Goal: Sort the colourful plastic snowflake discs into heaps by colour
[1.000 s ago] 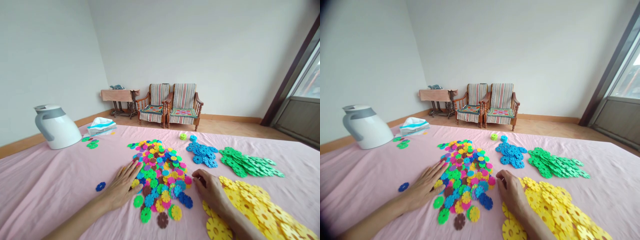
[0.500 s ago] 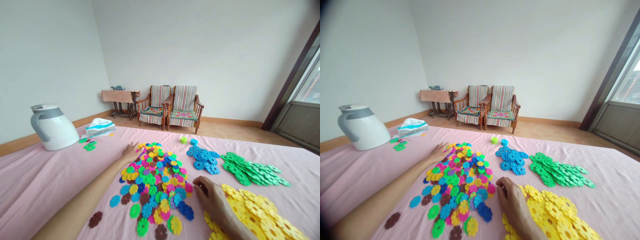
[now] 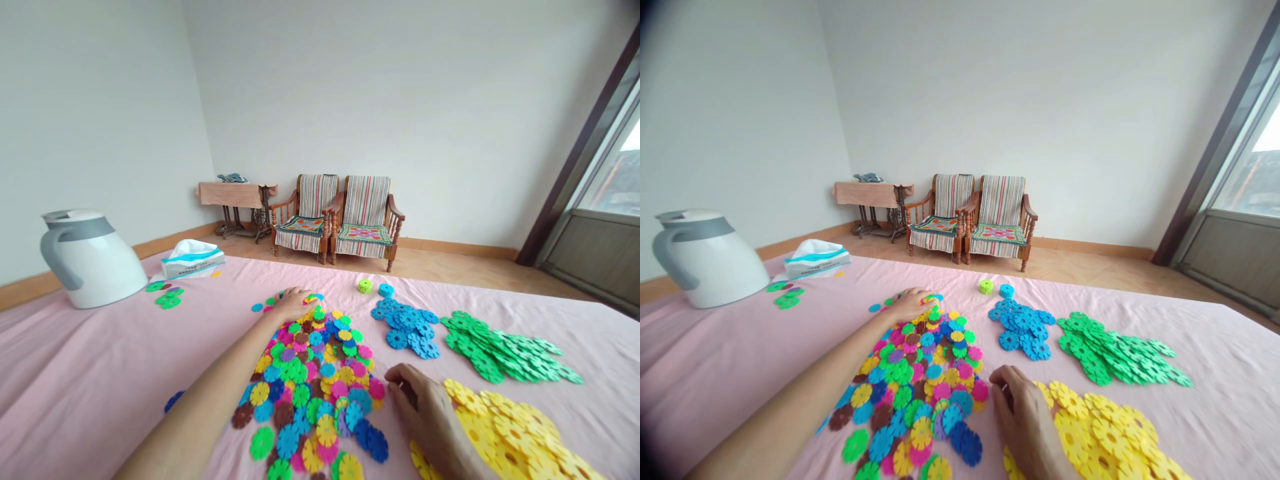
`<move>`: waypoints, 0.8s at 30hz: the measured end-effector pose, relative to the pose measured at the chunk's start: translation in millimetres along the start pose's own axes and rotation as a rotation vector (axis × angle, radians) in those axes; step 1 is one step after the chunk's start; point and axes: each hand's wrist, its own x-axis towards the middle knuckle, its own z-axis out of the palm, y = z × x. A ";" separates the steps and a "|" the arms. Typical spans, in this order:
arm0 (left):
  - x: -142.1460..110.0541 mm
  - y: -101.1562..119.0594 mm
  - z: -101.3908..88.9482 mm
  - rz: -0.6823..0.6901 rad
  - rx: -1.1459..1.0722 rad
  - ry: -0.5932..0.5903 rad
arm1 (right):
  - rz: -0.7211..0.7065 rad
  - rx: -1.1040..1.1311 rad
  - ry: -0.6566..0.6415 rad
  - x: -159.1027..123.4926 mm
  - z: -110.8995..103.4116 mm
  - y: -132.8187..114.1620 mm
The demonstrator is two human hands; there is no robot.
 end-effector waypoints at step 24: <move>-54.8 -19.8 -13.8 -0.226 -0.141 0.200 | -0.071 0.008 0.054 -1.2 0.7 1.9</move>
